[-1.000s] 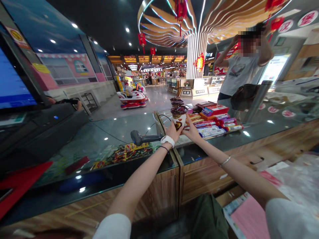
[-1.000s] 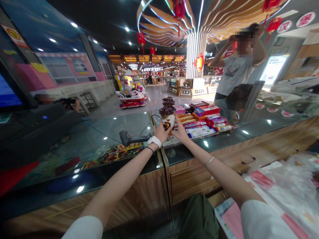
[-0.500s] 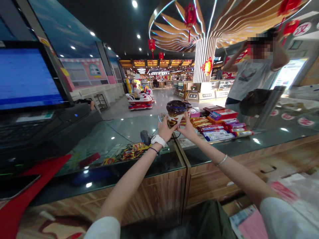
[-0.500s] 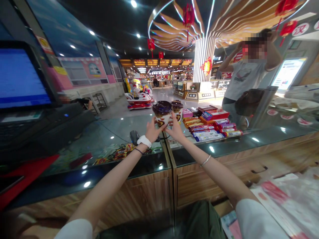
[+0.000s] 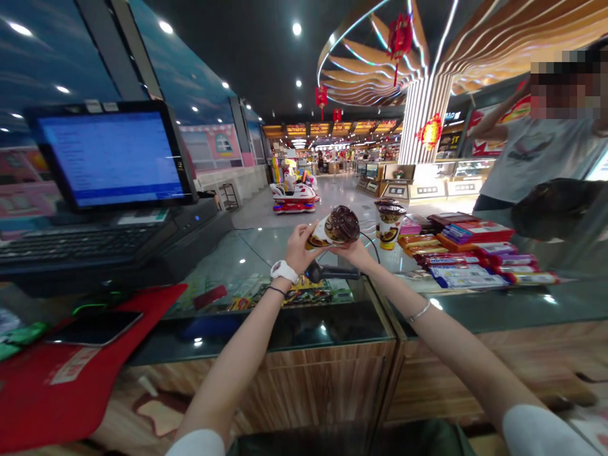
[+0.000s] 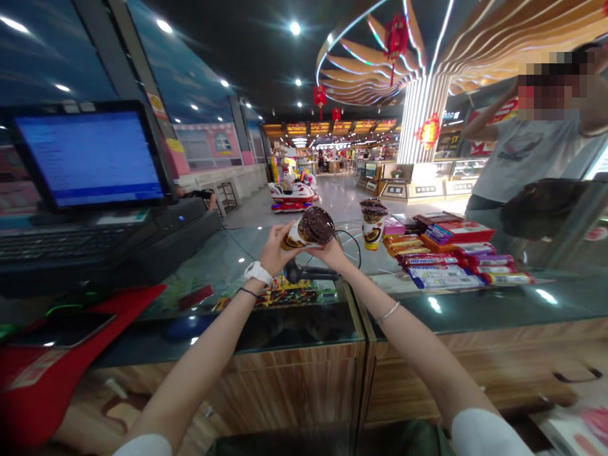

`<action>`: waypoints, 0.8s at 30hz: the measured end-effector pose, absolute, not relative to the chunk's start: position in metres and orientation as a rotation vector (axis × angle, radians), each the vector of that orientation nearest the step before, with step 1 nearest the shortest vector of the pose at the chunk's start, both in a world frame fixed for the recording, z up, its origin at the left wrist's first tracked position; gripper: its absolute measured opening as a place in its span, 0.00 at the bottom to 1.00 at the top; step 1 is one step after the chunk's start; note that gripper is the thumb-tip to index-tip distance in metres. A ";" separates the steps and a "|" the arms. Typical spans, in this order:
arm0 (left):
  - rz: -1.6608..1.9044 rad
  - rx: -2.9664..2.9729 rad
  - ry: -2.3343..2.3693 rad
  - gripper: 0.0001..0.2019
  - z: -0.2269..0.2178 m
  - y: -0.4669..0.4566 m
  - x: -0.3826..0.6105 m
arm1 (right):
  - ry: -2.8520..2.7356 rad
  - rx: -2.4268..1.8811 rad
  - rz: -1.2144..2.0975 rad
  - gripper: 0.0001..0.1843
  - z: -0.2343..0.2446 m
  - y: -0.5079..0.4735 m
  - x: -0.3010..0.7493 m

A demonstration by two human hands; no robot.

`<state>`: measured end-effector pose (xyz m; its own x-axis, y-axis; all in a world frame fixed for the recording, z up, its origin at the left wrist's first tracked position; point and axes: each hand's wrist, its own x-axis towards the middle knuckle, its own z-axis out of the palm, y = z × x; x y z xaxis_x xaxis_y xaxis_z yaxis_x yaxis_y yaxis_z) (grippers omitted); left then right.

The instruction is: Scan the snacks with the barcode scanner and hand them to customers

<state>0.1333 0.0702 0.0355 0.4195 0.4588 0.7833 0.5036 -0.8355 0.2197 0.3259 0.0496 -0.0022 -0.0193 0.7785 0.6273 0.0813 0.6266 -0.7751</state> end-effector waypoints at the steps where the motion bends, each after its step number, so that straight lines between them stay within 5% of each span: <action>1: -1.332 -2.582 -0.921 0.34 0.036 0.069 0.130 | -1.515 -0.758 0.689 0.35 -0.004 0.048 0.328; 6: -0.980 -2.390 -1.099 0.32 0.041 0.058 0.123 | -1.493 -0.870 0.671 0.54 -0.007 0.036 0.354; 10: -0.891 -2.317 -1.094 0.30 0.042 0.052 0.121 | -1.598 -0.927 0.343 0.65 -0.002 0.024 0.362; 18: -0.884 -2.349 -0.994 0.28 0.037 0.051 0.124 | -1.685 -0.881 0.166 0.43 0.003 0.015 0.359; 24: -1.017 -2.326 -0.992 0.28 0.040 0.058 0.116 | -1.585 -0.866 0.256 0.44 0.003 0.020 0.365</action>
<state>0.1157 0.0583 0.0397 0.4800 0.4436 0.7568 0.7456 -0.6609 -0.0855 0.3653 0.0197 0.0034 0.0315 0.6522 0.7574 0.3799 0.6931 -0.6126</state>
